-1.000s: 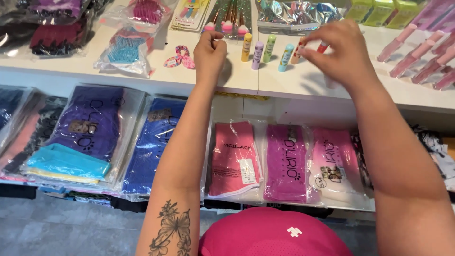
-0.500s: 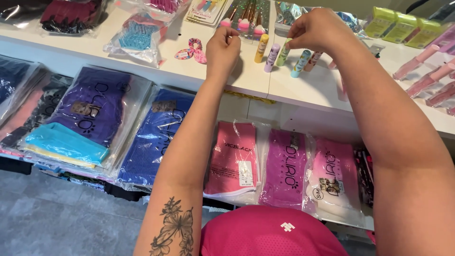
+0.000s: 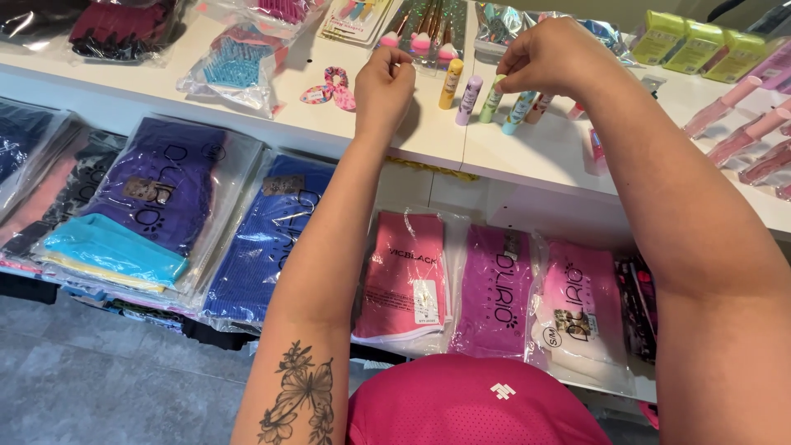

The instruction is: The person arranges small cosmetic tubes and lip glosses on a white retail shelf. They pick up items from a lower glass display case and place them in a row on the upper shelf, adjusting their positions to align them neatly.

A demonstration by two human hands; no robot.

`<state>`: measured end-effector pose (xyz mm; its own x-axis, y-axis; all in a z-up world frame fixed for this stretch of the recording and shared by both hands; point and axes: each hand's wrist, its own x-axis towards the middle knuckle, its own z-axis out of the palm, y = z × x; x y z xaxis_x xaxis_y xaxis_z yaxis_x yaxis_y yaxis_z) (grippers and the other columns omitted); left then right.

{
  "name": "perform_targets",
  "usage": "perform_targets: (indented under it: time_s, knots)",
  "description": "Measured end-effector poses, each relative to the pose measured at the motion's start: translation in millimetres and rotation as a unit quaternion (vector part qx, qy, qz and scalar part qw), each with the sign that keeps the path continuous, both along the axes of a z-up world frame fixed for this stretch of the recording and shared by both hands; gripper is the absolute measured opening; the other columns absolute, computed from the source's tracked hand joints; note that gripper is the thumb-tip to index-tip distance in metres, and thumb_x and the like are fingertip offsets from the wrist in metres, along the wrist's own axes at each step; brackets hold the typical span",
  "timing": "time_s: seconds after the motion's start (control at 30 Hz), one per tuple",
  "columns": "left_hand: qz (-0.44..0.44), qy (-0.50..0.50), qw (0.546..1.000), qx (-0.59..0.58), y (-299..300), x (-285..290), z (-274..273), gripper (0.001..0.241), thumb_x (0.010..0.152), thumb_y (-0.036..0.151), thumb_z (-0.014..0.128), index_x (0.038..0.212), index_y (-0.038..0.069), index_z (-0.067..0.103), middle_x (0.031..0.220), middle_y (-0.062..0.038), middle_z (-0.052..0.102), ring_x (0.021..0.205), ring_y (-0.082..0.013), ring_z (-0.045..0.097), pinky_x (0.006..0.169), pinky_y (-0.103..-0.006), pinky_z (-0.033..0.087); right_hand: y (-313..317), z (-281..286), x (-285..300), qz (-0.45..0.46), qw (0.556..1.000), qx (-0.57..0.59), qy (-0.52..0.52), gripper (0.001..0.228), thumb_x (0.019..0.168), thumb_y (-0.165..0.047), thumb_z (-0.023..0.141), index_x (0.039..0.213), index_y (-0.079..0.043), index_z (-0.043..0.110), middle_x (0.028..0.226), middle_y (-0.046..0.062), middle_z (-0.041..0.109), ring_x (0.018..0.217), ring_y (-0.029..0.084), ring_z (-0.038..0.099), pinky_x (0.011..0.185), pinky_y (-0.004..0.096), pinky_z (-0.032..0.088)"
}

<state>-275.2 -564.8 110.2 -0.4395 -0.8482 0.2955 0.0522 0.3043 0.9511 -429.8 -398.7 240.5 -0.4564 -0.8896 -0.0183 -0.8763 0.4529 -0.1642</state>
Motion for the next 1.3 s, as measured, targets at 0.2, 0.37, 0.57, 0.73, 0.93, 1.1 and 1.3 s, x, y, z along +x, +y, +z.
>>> perform_targets:
  time_s: [0.2, 0.37, 0.57, 0.73, 0.93, 1.1, 1.3]
  knots:
    - [0.008, -0.015, 1.000, -0.003, -1, -1, 0, 0.020, 0.082, 0.022, 0.050, 0.089, 0.019, 0.069, 0.061, 0.008, 0.051, 0.065, -0.0106, 0.052, 0.067, -0.0303, 0.047, 2, 3, 3, -0.015, 1.000, 0.004, -0.017, 0.033, 0.084, -0.030, 0.085, 0.112, -0.016, 0.079, 0.103, -0.002, 0.079, 0.094, 0.012, 0.069, 0.078, 0.032, 0.050]
    - [0.006, -0.014, 1.000, 0.001, -2, -2, -2, 0.019, 0.083, 0.022, 0.051, 0.089, 0.019, 0.069, 0.059, 0.008, 0.048, 0.064, -0.0100, 0.051, 0.066, -0.0292, 0.048, 9, 13, 4, -0.023, 0.999, 0.001, -0.034, 0.038, 0.084, -0.030, 0.085, 0.118, -0.013, 0.078, 0.109, 0.002, 0.078, 0.096, 0.016, 0.070, 0.081, 0.035, 0.052]
    - [0.007, -0.015, 1.000, -0.014, -4, -3, -4, 0.019, 0.081, 0.023, 0.050, 0.088, 0.020, 0.068, 0.061, 0.008, 0.052, 0.067, -0.0114, 0.054, 0.067, -0.0306, 0.047, 34, 29, -19, -0.047, 0.998, 0.042, 0.023, 0.042, 0.093, -0.036, 0.071, 0.131, -0.019, 0.073, 0.118, 0.006, 0.073, 0.101, 0.027, 0.066, 0.084, 0.044, 0.048]
    - [0.002, -0.016, 1.000, -0.015, -5, -5, -5, 0.019, 0.082, 0.022, 0.051, 0.088, 0.019, 0.068, 0.060, 0.008, 0.050, 0.064, -0.0103, 0.051, 0.065, -0.0298, 0.046, 44, 26, -27, -0.075, 0.993, 0.085, 0.029, 0.050, 0.088, -0.039, 0.077, 0.133, -0.018, 0.073, 0.123, 0.010, 0.072, 0.106, 0.031, 0.066, 0.087, 0.046, 0.047]
    - [0.010, -0.021, 0.999, -0.023, -9, -7, -8, 0.019, 0.081, 0.022, 0.051, 0.088, 0.020, 0.069, 0.059, 0.009, 0.049, 0.064, -0.0103, 0.050, 0.065, -0.0300, 0.045, 44, 14, -28, -0.078, 0.994, 0.073, 0.014, 0.029, 0.095, -0.030, 0.075, 0.120, -0.016, 0.079, 0.110, 0.003, 0.079, 0.100, 0.022, 0.068, 0.079, 0.041, 0.049]
    - [0.004, -0.017, 1.000, -0.010, -7, -6, -6, 0.019, 0.081, 0.022, 0.051, 0.088, 0.020, 0.068, 0.060, 0.008, 0.048, 0.064, -0.0104, 0.050, 0.066, -0.0296, 0.045, 47, 15, -27, -0.061, 0.996, 0.066, 0.009, 0.023, 0.095, -0.027, 0.076, 0.113, -0.015, 0.082, 0.103, 0.003, 0.080, 0.089, 0.019, 0.069, 0.071, 0.039, 0.045]
    - [0.002, -0.014, 1.000, 0.002, 0, 0, 0, 0.019, 0.081, 0.021, 0.050, 0.087, 0.019, 0.068, 0.060, 0.008, 0.047, 0.064, -0.0097, 0.048, 0.066, -0.0285, 0.045, 46, 11, -32, -0.057, 0.996, 0.067, 0.009, 0.028, 0.092, -0.028, 0.078, 0.116, -0.015, 0.081, 0.106, 0.003, 0.080, 0.096, 0.019, 0.069, 0.077, 0.038, 0.048]
